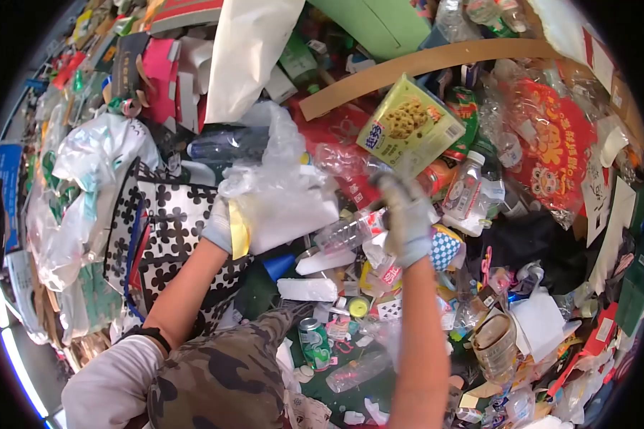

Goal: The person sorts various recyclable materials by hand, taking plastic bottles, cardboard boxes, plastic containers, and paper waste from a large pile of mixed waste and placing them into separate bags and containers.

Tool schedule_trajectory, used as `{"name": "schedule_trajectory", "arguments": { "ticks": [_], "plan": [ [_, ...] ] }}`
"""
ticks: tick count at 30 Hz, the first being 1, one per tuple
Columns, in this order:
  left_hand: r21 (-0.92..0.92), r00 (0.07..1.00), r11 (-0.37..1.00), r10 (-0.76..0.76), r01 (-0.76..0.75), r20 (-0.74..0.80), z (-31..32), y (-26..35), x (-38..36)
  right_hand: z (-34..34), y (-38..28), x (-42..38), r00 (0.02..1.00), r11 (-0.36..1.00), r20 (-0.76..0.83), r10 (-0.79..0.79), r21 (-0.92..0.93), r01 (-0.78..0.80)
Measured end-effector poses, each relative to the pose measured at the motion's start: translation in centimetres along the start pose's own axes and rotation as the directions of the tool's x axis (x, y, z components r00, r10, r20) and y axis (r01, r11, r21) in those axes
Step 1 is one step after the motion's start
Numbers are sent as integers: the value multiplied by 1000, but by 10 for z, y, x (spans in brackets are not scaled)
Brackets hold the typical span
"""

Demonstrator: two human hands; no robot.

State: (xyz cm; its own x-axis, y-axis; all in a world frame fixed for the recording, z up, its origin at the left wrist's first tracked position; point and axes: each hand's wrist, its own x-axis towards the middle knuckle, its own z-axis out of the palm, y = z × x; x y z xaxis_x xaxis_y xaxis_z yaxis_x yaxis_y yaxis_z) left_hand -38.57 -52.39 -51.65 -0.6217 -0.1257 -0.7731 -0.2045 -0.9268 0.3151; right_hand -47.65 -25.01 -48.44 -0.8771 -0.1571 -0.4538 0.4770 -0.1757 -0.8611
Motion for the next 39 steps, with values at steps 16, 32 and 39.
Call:
{"name": "schedule_trajectory", "arguments": {
  "ticks": [16,32,39],
  "plan": [
    [842,541,523,-749,130,382,-4,-80,-62,-13,127,-120,995,988,99,-3,154,-12],
    [546,942,834,-238,74,237,8,-74,-38,-7,102,-101,859,872,-331,390,433,-228],
    [755,959,649,-264,96,105,-10,-137,-33,-2,116,-115,964,963,-214,159,248,-104]
  ]
}}
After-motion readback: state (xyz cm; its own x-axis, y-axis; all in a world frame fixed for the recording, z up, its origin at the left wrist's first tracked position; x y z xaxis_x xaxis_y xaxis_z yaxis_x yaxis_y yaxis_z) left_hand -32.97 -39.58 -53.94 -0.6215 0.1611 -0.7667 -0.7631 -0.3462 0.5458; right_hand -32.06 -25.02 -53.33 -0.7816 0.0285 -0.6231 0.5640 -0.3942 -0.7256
